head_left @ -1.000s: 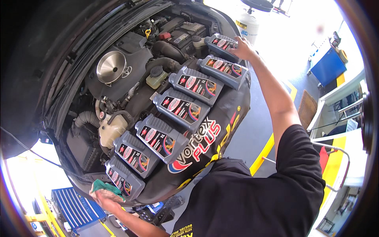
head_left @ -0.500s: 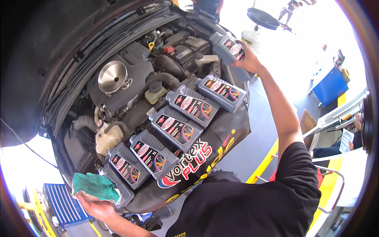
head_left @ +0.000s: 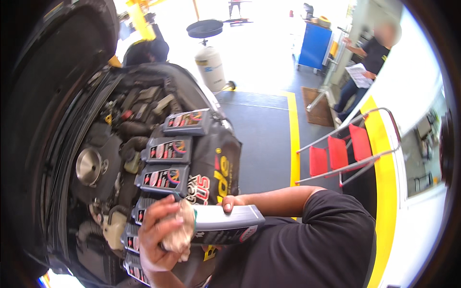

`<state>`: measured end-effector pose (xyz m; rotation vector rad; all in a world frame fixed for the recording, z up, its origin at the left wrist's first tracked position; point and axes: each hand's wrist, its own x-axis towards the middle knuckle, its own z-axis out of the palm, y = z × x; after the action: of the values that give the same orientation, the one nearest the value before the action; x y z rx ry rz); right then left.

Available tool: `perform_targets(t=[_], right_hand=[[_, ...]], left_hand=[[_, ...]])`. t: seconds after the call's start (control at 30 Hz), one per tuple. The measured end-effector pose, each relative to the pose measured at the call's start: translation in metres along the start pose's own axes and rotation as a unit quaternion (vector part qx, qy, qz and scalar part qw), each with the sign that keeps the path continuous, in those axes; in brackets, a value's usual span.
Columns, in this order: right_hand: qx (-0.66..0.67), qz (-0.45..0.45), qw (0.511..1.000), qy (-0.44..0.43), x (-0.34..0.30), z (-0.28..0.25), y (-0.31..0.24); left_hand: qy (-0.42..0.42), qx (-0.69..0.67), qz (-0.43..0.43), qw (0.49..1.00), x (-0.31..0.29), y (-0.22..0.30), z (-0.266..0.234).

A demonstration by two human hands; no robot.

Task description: The person retrieves a metal funnel from a truck, wipes it with a cloth, and places it into the engine oil fill port of a car. Then the person repeatedly picks up sealed motor oil bottles from a cart, wipes each bottle with a cloth, and places them on the car's hood. The person does not open any bottles or pour oil during the clip.

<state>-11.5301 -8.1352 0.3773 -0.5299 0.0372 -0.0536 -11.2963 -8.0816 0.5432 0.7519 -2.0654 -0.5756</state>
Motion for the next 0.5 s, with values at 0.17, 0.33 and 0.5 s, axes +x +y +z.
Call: perform_targets(t=[0.17,0.33,0.5], right_hand=[[-0.03,0.005,0.999,0.018,-0.009,0.013,0.02],[-0.274,-0.102,0.95,-0.11,0.005,0.025,0.019],[-0.824,-0.061,0.494,0.272,-0.018,0.075,-0.025]], left_hand=[[0.053,0.041,0.047,0.997,-0.02,0.012,0.026],[0.01,0.118,0.094,0.989,-0.036,0.023,0.021],[0.107,0.209,-0.148,0.961,-0.076,-0.04,0.04]])
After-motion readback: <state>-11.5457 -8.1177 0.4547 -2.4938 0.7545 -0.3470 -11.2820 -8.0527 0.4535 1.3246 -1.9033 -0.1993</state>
